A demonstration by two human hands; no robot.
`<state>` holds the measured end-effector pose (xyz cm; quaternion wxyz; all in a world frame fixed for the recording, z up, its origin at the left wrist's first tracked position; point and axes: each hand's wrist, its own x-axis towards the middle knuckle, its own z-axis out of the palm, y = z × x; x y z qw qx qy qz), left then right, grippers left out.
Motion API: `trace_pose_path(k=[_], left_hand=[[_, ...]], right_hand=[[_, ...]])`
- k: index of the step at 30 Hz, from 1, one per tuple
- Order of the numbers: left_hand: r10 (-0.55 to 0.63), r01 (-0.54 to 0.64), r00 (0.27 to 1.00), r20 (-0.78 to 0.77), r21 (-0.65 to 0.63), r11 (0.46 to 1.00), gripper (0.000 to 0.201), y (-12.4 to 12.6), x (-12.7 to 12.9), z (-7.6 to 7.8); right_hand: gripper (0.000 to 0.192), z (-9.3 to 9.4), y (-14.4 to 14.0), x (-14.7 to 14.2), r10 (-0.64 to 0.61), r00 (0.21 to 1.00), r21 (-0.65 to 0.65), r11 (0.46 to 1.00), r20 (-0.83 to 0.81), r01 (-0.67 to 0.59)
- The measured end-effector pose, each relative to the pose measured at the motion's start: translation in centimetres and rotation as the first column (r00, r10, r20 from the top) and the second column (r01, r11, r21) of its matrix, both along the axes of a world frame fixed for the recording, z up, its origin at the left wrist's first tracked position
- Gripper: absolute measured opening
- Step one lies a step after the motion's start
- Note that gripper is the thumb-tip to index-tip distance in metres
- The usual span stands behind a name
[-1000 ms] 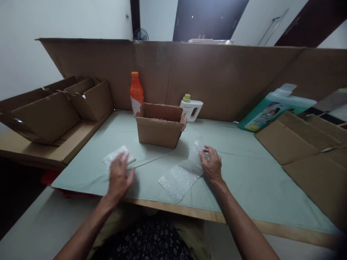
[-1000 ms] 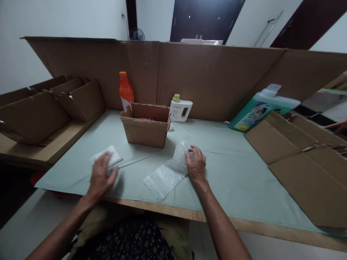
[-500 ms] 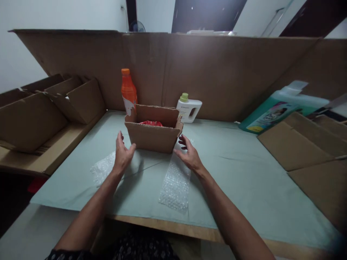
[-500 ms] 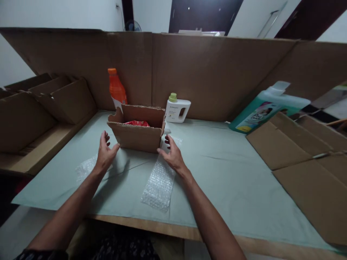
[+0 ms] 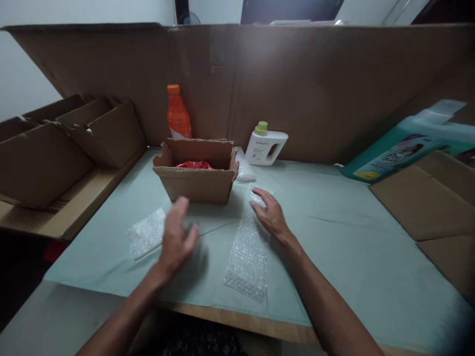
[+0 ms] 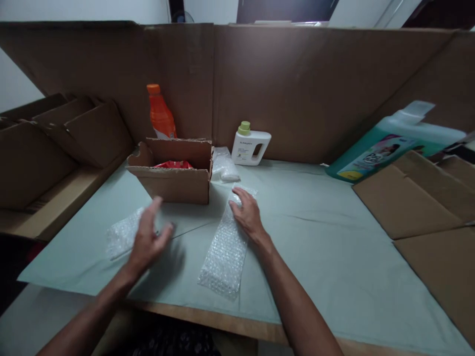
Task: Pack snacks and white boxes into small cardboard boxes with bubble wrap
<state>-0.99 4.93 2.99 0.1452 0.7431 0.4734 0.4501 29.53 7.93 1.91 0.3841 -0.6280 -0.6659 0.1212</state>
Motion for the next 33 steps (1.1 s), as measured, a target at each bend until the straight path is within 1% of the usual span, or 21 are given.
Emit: trace_pose_path(k=[1,2,3,5,6,8,9,10,11,12,13,14,15,16,18,20,22,24,27,30,33], left_hand=[[-0.167,0.167,0.980,-0.104,-0.011,0.986,0.058,-2.1,1.2,-0.5],[-0.326,0.319,0.924,-0.199,-0.070,0.945,0.052,-4.2,2.6,-1.0],[-0.458,0.433,0.849,-0.262,-0.148,0.889,0.049,-6.1,4.0,-1.5],[-0.587,0.517,0.748,-0.309,-0.284,0.808,0.047,-8.9,6.1,-2.1],[-0.620,0.532,0.722,-0.306,-0.328,0.781,0.048,-9.8,6.7,-2.2],[-0.639,0.539,0.717,-0.279,-0.359,0.762,0.049,-10.3,6.3,-2.1],[-0.625,0.531,0.733,-0.268,-0.347,0.773,0.047,-10.0,5.2,-2.0],[-0.583,0.501,0.767,-0.268,-0.316,0.805,0.043,-9.4,3.6,-1.8],[-0.501,0.435,0.819,-0.280,-0.268,0.860,0.038,-8.6,1.5,-1.7],[-0.382,0.331,0.874,-0.302,-0.207,0.921,0.035,-7.7,-0.9,-1.5],[-0.226,0.192,0.920,-0.321,-0.135,0.972,0.033,-6.7,-3.6,-1.5],[-0.050,0.024,0.939,-0.339,-0.083,0.996,0.031,-5.7,-6.2,-1.5],[0.109,-0.138,0.926,-0.362,-0.055,0.989,0.032,-4.8,-8.6,-1.5],[0.219,-0.260,0.895,-0.389,-0.055,0.964,0.036,-4.0,-10.7,-1.6],[0.271,-0.343,0.867,-0.419,-0.105,0.934,0.035,-2.6,-13.3,-1.8],[0.230,-0.316,0.884,-0.406,-0.157,0.936,0.025,-1.7,-13.9,-1.8],[0.208,-0.287,0.904,-0.373,-0.168,0.943,0.022,-1.3,-13.4,-1.7],[0.222,-0.291,0.913,-0.343,-0.162,0.943,0.022,-1.3,-12.6,-1.4],[0.261,-0.322,0.919,-0.297,-0.181,0.929,0.021,-1.3,-12.0,-1.2],[0.326,-0.378,0.918,-0.226,-0.245,0.893,0.030,-1.3,-11.8,-1.5],[0.383,-0.398,0.917,-0.108,-0.293,0.869,0.043,-1.5,-11.6,-2.0]], right_hand=[[0.042,-0.4,-0.7,0.8,-0.029,0.999,-0.007,1.000,0.040,0.029],[0.040,-0.8,-1.3,1.3,-0.042,0.996,-0.019,0.999,0.080,0.043],[0.037,-1.2,-1.6,1.6,-0.039,0.992,-0.034,0.998,0.120,0.043],[0.033,-2.0,-1.9,1.4,-0.007,0.982,-0.061,0.998,0.187,0.018],[0.031,-2.3,-1.8,1.1,0.011,0.977,-0.068,0.998,0.212,0.003],[0.032,-2.5,-1.6,0.6,0.034,0.970,-0.071,0.997,0.239,-0.017],[0.032,-2.5,-1.6,0.4,0.034,0.968,-0.066,0.998,0.248,-0.018],[0.033,-2.3,-1.6,0.3,0.024,0.965,-0.051,0.999,0.260,-0.011],[0.033,-2.1,-1.7,0.1,0.008,0.961,-0.029,1.000,0.275,0.000],[0.033,-1.8,-1.9,-0.1,-0.005,0.957,-0.003,1.000,0.289,0.006],[0.033,-1.6,-2.1,-0.5,0.000,0.954,0.020,1.000,0.298,-0.007],[0.033,-1.3,-2.4,-1.3,0.034,0.952,0.031,0.998,0.303,-0.046],[0.032,-1.0,-2.8,-2.3,0.100,0.948,0.024,0.993,0.302,-0.112],[0.030,-0.7,-3.1,-3.7,0.187,0.938,0.001,0.981,0.293,-0.196],[0.028,-0.1,-3.7,-7.0,0.367,0.889,-0.068,0.930,0.275,-0.362],[0.026,0.5,-3.9,-10.3,0.475,0.842,-0.130,0.880,0.258,-0.456],[0.025,1.0,-4.1,-12.5,0.519,0.823,-0.166,0.854,0.232,-0.492],[0.026,1.6,-4.5,-13.5,0.522,0.830,-0.172,0.852,0.199,-0.495],[0.032,2.5,-5.0,-13.9,0.522,0.832,-0.173,0.851,0.186,-0.495],[0.039,3.1,-4.5,-15.9,0.554,0.794,-0.207,0.832,0.251,-0.515],[0.040,2.6,-3.0,-19.9,0.600,0.741,-0.226,0.800,0.302,-0.556]])
